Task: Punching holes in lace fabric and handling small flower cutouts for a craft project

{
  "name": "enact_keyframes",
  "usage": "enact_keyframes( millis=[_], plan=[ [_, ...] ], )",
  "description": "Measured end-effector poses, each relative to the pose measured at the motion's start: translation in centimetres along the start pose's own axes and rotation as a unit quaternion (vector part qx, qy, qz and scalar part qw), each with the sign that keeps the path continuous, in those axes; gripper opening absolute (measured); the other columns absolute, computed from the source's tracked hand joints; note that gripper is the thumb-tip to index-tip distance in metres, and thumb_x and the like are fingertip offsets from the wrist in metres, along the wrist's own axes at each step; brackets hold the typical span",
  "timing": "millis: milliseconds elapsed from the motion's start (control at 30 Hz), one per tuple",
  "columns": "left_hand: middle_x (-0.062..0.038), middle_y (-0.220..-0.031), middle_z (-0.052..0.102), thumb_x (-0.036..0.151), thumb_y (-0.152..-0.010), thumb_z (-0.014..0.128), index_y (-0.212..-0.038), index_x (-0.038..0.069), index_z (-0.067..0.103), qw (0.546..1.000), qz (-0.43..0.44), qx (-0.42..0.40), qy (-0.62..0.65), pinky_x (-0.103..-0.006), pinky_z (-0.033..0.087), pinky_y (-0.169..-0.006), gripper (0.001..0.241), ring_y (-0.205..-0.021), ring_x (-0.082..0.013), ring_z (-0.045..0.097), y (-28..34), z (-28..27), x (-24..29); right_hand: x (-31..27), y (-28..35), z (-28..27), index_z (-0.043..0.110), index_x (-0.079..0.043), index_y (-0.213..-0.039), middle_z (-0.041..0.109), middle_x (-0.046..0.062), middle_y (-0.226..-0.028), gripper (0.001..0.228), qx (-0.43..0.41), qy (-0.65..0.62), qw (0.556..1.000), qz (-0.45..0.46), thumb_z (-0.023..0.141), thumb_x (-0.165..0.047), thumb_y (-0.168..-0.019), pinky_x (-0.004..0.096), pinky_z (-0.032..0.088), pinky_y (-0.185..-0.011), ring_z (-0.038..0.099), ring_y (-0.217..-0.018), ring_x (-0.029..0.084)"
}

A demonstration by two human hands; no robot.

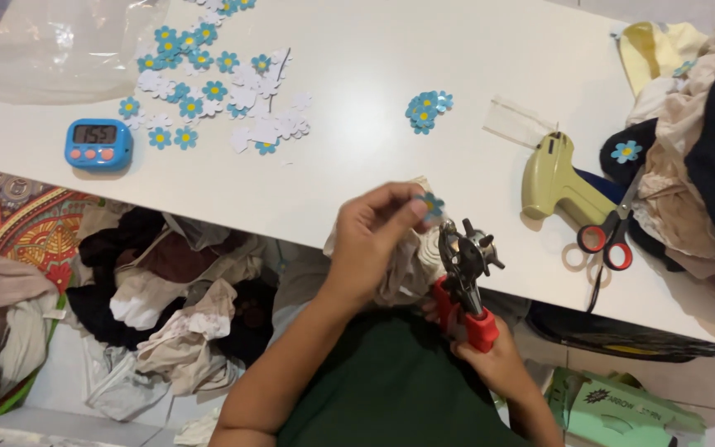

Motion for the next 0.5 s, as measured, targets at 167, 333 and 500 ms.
enact_keyframes(
  millis=[167, 333, 500],
  plan=[
    [-0.006, -0.088, 0.074, 0.016, -0.092, 0.075, -0.101, 0.003, 0.074, 0.999, 0.011, 0.033, 0.025, -0.0275, 0.065, -0.076, 0.015, -0.079, -0.0148, 0.071, -1.0, -1.2, 1.3, -2.8, -0.1, 1.4, 0.066, 0.0, -0.132, 0.073, 0.011, -0.132, 0.056, -0.017, -0.008, 1.0, 0.02, 0.07, -0.003, -0.076, 0.034, 0.045, -0.105, 0.066, -0.121, 0.021],
    [0.004, -0.078, 0.062, 0.011, -0.095, 0.068, -0.102, 0.019, 0.062, 0.973, 0.133, 0.018, -0.187, -0.0219, 0.053, -0.08, 0.012, -0.074, -0.0043, 0.059, -4.8, -0.5, 3.5, 1.4, 0.9, -0.3, 0.07, -0.003, -0.12, 0.067, 0.002, -0.094, 0.047, 0.044, 0.045, 0.997, 0.054, 0.072, 0.002, -0.073, 0.029, 0.042, -0.075, 0.055, -0.078, 0.014],
    [-0.001, -0.089, 0.06, 0.005, -0.094, 0.063, -0.098, 0.015, 0.061, 0.884, 0.272, -0.065, -0.376, -0.0294, 0.048, -0.067, 0.011, -0.077, -0.0148, 0.06, -12.5, -1.9, 0.5, 10.3, 2.3, -4.1, 0.067, -0.005, -0.119, 0.069, 0.003, -0.096, 0.056, 0.11, 0.077, 0.989, 0.053, 0.087, -0.003, -0.066, 0.028, 0.048, -0.076, 0.056, -0.082, 0.012]
  ],
)
Point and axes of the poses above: each hand's wrist, its own y-axis away from the middle knuckle, its own z-axis out of the palm, x = y × z, the point moved 1 cm from there along -y, towards the middle knuckle
